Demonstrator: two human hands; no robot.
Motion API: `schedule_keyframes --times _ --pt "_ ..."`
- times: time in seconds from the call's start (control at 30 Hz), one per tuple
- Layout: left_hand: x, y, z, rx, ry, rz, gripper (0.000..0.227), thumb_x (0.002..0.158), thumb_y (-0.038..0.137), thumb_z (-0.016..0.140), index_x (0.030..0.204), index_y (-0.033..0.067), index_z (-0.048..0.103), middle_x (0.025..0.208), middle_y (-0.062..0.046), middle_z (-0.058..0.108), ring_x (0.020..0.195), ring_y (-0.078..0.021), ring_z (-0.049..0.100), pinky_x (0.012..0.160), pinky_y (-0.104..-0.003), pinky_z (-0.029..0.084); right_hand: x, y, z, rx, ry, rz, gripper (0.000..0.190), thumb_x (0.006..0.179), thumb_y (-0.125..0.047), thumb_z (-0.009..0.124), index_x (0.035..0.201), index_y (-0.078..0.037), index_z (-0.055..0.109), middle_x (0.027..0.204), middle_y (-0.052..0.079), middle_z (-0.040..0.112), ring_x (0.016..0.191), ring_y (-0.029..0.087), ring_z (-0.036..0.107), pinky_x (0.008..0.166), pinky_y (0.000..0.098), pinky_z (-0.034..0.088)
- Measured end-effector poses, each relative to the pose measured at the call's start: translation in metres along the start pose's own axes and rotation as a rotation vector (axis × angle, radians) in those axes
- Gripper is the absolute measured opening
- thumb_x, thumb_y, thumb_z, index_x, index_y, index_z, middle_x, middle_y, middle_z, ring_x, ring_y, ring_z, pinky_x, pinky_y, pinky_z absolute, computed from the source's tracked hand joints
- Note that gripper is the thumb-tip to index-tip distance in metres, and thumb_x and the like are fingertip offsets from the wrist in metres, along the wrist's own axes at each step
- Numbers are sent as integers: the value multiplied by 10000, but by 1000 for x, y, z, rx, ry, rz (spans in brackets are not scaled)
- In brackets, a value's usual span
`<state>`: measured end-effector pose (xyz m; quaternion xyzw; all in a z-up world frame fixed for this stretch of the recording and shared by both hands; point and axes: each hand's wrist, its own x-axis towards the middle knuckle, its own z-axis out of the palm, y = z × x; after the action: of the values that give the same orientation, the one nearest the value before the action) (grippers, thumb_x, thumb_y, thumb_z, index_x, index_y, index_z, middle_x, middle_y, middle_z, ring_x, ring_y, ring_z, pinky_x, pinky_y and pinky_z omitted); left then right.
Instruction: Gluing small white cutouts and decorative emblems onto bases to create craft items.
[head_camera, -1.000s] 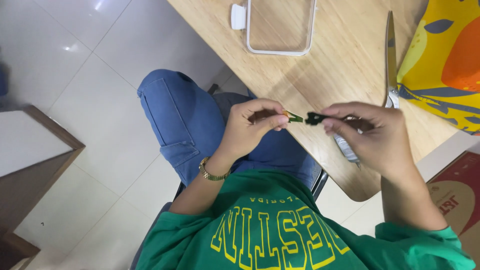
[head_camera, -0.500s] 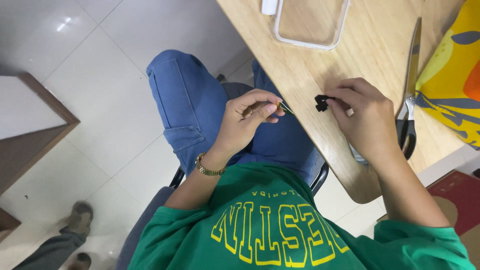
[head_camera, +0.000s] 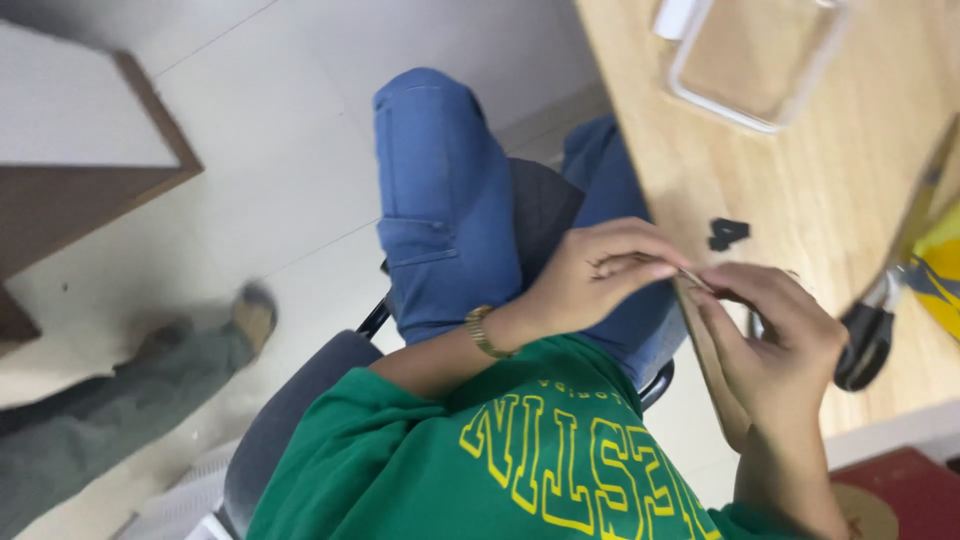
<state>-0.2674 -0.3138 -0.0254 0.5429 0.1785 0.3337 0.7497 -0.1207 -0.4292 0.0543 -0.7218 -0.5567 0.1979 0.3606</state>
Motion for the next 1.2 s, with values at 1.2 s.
schedule_keyframes --times 1.2 --pt "-8 -21 39 -589 30 -322 353 951 73 767 1285 13 670 1218 -162 737 1131 -305 737 1070 -378 602 -91 60 -35 -81 589 116 195 1019 206 880 1017 128 701 956 233 676 934 307 640 878 386 515"
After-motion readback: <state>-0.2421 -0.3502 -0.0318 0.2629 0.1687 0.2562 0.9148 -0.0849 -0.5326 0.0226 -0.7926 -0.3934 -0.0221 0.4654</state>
